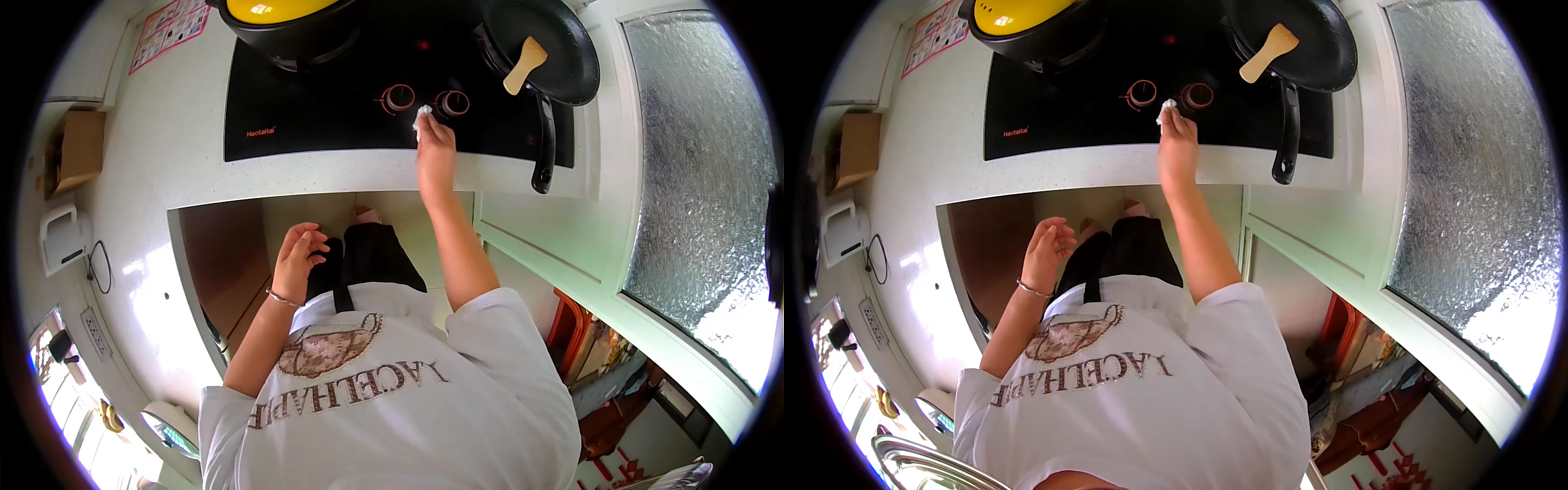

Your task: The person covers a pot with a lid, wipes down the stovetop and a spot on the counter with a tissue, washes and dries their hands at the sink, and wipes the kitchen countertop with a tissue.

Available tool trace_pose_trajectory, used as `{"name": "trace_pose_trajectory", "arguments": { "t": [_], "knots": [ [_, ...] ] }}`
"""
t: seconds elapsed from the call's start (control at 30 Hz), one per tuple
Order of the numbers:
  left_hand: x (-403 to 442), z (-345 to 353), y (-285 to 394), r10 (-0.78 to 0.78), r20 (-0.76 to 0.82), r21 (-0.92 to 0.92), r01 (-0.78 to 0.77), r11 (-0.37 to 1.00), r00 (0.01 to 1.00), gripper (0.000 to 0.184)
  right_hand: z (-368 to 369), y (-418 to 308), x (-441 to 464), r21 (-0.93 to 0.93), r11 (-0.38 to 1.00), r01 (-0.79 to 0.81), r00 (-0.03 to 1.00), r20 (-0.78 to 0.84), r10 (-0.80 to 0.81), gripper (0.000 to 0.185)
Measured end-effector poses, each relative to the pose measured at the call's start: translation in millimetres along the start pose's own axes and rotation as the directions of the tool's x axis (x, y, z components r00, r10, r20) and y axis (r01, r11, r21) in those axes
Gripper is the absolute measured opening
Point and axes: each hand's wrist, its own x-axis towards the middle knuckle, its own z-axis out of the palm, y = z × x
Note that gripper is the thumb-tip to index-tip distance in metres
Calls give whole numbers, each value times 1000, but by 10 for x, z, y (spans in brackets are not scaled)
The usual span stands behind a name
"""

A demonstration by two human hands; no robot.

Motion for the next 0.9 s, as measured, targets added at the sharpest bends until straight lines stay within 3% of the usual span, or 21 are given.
{"name": "trace_pose_trajectory", "arguments": {
  "t": [0.17, 0.2, 0.3, 0.33, 0.37, 0.4, 0.47, 0.57, 0.63, 0.67, 0.73, 0.77, 0.8, 0.83, 0.87, 0.9],
  "knots": [
    [59, -39, -69, -14, 13, 4, 14, 1000, 1000, 24, 89, -237, -83, 50, 999, 14, 994, 105, -20, 30],
    [66, -26, -70, -33, 14, -6, 33, 999, 999, 23, 94, -288, -86, 86, 993, 78, 991, 99, -87, 29],
    [74, 32, -56, -57, 32, -5, 57, 998, 998, 22, 55, -453, -114, 441, 897, 25, 965, 224, -137, 26],
    [87, 45, -34, -61, 46, 2, 61, 998, 997, 22, 47, -430, -160, 442, 897, 26, 966, 220, -136, 26],
    [87, 49, -10, -60, 46, 4, 60, 998, 997, 22, 44, -366, -245, 680, 676, -283, 959, 221, 179, 24],
    [91, 51, 13, -42, 45, 11, 42, 999, 998, 22, 44, -281, -287, 830, 297, -473, 836, 315, 450, 22],
    [81, 25, 2, -29, 29, 11, 29, 1000, 999, 21, -107, 101, -196, 544, 656, -523, 835, 171, 524, 21],
    [116, -7, 26, -10, 27, 31, 9, 999, 1000, 21, -103, 141, -2, 201, 961, -191, 981, -9, 196, 18],
    [111, 14, 28, -44, 2, 54, 44, 998, 999, 23, 37, -214, 8, 191, 964, -182, 983, 49, 176, 19],
    [99, 17, 18, -47, 0, 50, 47, 998, 999, 23, 228, -381, -120, 366, 863, -349, 935, 201, 293, 20],
    [93, 24, 22, -45, 8, 42, 45, 998, 999, 24, 434, -686, -294, 523, 801, -291, 938, 319, 132, 22],
    [94, 28, 26, -47, 17, 38, 46, 998, 999, 24, 387, -776, -324, 536, 843, -48, 956, 268, -116, 23],
    [79, 22, 35, -44, 11, 48, 43, 998, 999, 24, 265, -770, -336, 521, 852, -47, 956, 270, -112, 23],
    [75, 7, 37, -39, 2, 53, 39, 998, 999, 24, 130, -726, -338, 649, 693, -315, 945, 279, 168, 23],
    [75, -41, 23, -22, 17, 22, 22, 1000, 1000, 22, 33, -624, -323, 741, 436, -511, 844, 338, 416, 22],
    [63, -84, -16, -32, 17, 2, 32, 999, 999, 22, -117, -337, -281, 781, 352, -516, 773, 246, 585, 20]
  ]
}}
